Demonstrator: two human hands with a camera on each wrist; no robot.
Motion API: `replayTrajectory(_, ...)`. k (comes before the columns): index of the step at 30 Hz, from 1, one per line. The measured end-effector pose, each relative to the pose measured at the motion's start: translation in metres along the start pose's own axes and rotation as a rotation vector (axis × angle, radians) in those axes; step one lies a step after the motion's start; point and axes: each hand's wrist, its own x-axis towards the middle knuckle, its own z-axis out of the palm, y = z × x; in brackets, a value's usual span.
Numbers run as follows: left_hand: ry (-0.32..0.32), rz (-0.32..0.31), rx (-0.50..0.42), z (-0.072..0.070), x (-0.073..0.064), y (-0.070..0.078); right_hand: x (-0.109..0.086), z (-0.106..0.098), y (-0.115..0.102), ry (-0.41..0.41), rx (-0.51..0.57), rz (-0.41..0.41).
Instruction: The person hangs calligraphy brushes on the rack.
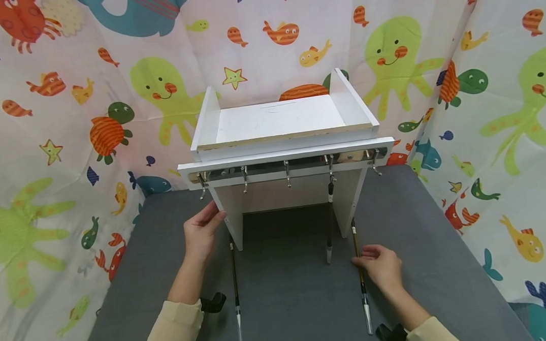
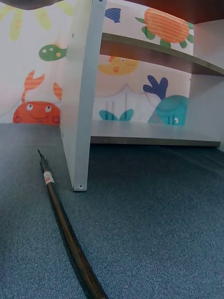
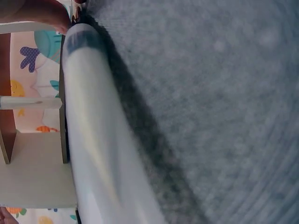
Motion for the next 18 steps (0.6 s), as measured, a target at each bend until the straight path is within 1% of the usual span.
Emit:
replayTrajectory(4, 0.01, 0.017, -0.01, 0.001, 0.001, -0.001, 0.002, -0.001, 0.0, -0.014, -0.029, -0.016)
replayTrajectory(8, 0.018, 0.033, -0.007, -0.001, 0.004, 0.0, 0.008, -0.004, -0.002, -0.02, -0.026, -0.015)
replayTrajectory(12, 0.025, 0.031, -0.003, -0.002, 0.004, -0.001, 0.011, -0.007, -0.001, -0.032, 0.003, 0.005)
replayTrajectory(18, 0.007, 0.016, 0.007, -0.001, 0.001, -0.002, 0.006, -0.01, 0.002, -0.083, 0.058, 0.06)
